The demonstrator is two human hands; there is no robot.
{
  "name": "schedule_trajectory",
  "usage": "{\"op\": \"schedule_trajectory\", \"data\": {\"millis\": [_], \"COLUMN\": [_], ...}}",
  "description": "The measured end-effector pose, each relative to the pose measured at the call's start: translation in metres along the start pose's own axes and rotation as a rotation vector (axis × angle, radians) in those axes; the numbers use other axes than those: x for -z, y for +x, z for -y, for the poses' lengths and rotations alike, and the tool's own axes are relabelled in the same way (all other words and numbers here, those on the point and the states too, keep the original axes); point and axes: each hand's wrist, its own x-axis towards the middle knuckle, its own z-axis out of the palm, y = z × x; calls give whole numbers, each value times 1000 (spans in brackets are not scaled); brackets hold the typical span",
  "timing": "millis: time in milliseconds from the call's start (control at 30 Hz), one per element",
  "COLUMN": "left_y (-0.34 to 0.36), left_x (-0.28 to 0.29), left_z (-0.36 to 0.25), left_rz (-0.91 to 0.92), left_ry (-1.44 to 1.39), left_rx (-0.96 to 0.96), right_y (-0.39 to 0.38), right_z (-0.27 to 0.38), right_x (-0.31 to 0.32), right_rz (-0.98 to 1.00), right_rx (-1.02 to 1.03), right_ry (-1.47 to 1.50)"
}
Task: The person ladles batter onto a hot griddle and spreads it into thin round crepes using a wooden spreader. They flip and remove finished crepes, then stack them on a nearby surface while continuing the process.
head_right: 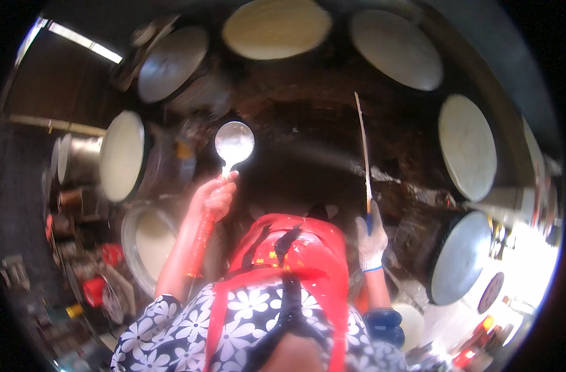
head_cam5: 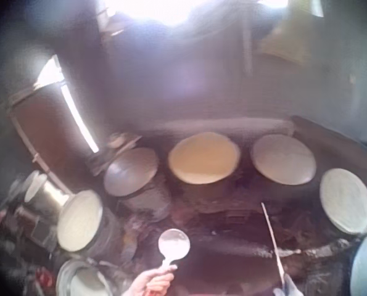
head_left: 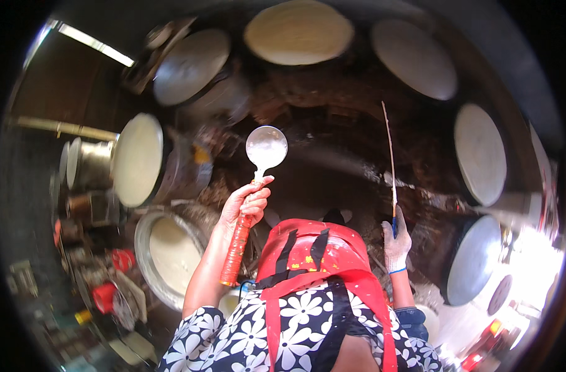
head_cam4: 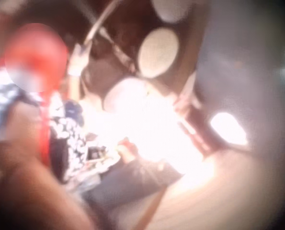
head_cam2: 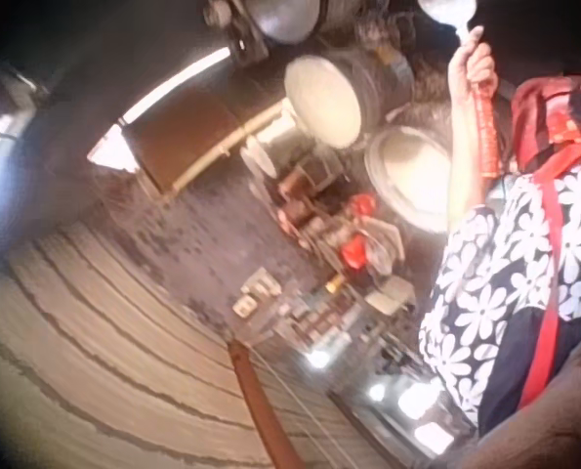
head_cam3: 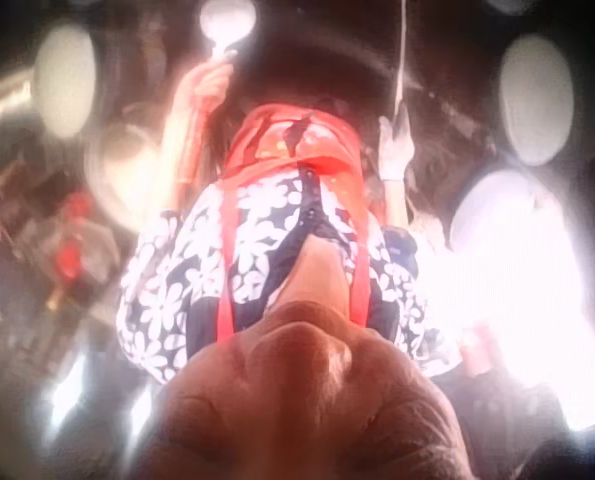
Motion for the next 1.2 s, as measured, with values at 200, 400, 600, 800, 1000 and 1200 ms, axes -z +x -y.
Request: {"op": "schedule_trajectory", "data": {"millis": [200, 400, 600, 800, 1000, 1200], "left_y": [-162, -275, -350, -349, -332, -299], "left_x": [100, 198, 274, 364, 342, 361], "left_z": [-46, -19, 4, 43, 45, 47], "left_rz": [-42, -306, -1196, -2170, -2294, -2387], "left_ry": [-46, 50, 86, 577, 559, 528], "left_rx": [-353, -803, -1227, -1174, -969, -949], "right_y": [-16, -28, -68, -113, -122, -126], "right_z": [107, 175, 256, 329, 331, 358], "right_x": [-101, -195, -301, -389, -475, -510], "right_rz": [263, 531, 804, 1148, 1416, 1746], "right_rx": [136, 442, 942, 1230, 1345, 1111], "right_ry": [-36, -159, -251, -618, -675, -711]}}
